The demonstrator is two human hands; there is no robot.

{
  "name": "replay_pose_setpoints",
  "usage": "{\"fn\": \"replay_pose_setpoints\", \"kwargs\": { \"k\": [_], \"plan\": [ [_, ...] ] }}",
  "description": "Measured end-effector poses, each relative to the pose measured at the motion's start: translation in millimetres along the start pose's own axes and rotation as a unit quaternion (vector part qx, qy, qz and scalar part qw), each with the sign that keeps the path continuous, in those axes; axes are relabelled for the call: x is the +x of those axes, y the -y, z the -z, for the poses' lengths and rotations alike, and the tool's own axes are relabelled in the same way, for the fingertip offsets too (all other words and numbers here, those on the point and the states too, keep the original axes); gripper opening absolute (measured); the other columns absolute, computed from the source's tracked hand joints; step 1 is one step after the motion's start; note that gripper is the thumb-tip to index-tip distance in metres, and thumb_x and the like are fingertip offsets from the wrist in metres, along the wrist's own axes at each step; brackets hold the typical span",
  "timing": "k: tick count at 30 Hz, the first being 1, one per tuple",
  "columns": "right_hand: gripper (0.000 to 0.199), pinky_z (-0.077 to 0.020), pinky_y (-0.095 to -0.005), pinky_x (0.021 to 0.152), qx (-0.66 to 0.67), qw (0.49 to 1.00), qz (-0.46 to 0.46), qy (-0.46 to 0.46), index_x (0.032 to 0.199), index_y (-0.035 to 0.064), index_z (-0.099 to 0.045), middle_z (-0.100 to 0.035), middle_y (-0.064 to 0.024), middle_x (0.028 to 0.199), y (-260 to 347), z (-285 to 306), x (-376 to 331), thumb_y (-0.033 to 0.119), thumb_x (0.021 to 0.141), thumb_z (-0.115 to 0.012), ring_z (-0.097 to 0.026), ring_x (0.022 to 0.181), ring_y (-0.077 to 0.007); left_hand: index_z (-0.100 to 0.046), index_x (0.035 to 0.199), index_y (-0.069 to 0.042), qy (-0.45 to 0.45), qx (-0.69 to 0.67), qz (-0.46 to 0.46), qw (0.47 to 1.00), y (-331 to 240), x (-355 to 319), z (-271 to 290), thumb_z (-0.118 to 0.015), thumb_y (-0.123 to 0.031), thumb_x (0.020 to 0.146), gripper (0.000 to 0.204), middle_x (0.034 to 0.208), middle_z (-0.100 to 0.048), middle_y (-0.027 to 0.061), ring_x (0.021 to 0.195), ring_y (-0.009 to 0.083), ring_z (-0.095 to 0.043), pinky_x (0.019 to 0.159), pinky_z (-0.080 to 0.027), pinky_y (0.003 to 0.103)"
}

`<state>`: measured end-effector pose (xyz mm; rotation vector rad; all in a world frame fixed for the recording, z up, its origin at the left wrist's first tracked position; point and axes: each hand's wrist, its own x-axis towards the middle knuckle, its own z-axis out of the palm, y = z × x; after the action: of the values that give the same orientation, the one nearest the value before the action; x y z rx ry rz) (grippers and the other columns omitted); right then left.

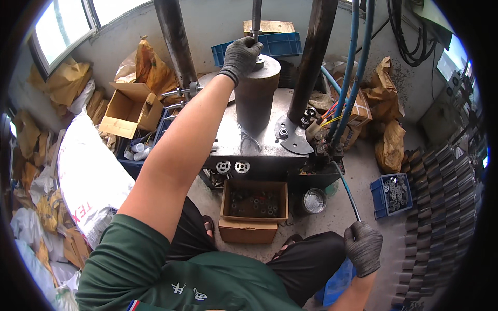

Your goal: Manually operate a small hydraulic or manual press and use various hand tools to assemble or shape small metal industrial components.

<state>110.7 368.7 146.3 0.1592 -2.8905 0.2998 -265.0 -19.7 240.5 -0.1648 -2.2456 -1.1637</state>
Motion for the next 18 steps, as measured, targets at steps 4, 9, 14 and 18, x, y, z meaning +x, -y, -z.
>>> {"fn": "replay_pose_setpoints", "kwargs": {
  "k": [4,9,14,18],
  "plan": [
    [0.013,-0.0482,-0.0476,0.063,0.013,1.0,-0.005,-0.013,0.074,0.002,-0.062,-0.06,-0.0217,0.074,5.3,3.2,4.1,0.012,0.082,-0.066,-0.062,0.071,-0.042,-0.073,0.107,-0.004,-0.009,0.001,-0.004,1.0,8.0,2.4,-3.1,-0.068,-0.03,0.094,0.03,0.089,-0.074,0.0138,0.08,0.0253,-0.071,0.08,-0.056,0.036],
    [0.014,-0.0481,-0.0477,0.063,0.012,1.0,-0.002,-0.016,0.074,0.0007,-0.061,-0.06,-0.0225,0.074,6.5,5.5,5.0,0.011,0.082,-0.066,-0.061,0.072,-0.0429,-0.073,0.109,-0.005,-0.006,0.013,-0.015,1.0,7.8,4.0,-4.5,-0.07,-0.028,0.093,0.028,0.088,-0.074,0.0142,0.078,0.0247,-0.071,0.078,-0.056,0.036],
    [0.014,-0.0478,-0.048,0.063,0.012,1.0,-0.01,-0.021,0.074,0.0,-0.061,-0.059,-0.0231,0.074,7.6,5.2,4.4,0.011,0.082,-0.066,-0.061,0.072,-0.0436,-0.073,0.109,-0.006,-0.015,0.025,-0.018,0.999,3.1,-2.3,-1.6,-0.07,-0.029,0.093,0.028,0.089,-0.074,0.0156,0.08,0.0272,-0.071,0.08,-0.055,0.036],
    [0.014,-0.0475,-0.0481,0.063,0.013,1.0,-0.013,-0.019,0.075,-0.0003,-0.061,-0.059,-0.0234,0.075,7.2,4.6,3.8,0.01,0.082,-0.066,-0.061,0.072,-0.0439,-0.073,0.109,-0.005,-0.026,0.018,-0.03,0.999,2.8,-4.3,-1.5,-0.069,-0.03,0.094,0.029,0.09,-0.074,0.016,0.082,0.0294,-0.071,0.081,-0.055,0.037]
  ]
}}
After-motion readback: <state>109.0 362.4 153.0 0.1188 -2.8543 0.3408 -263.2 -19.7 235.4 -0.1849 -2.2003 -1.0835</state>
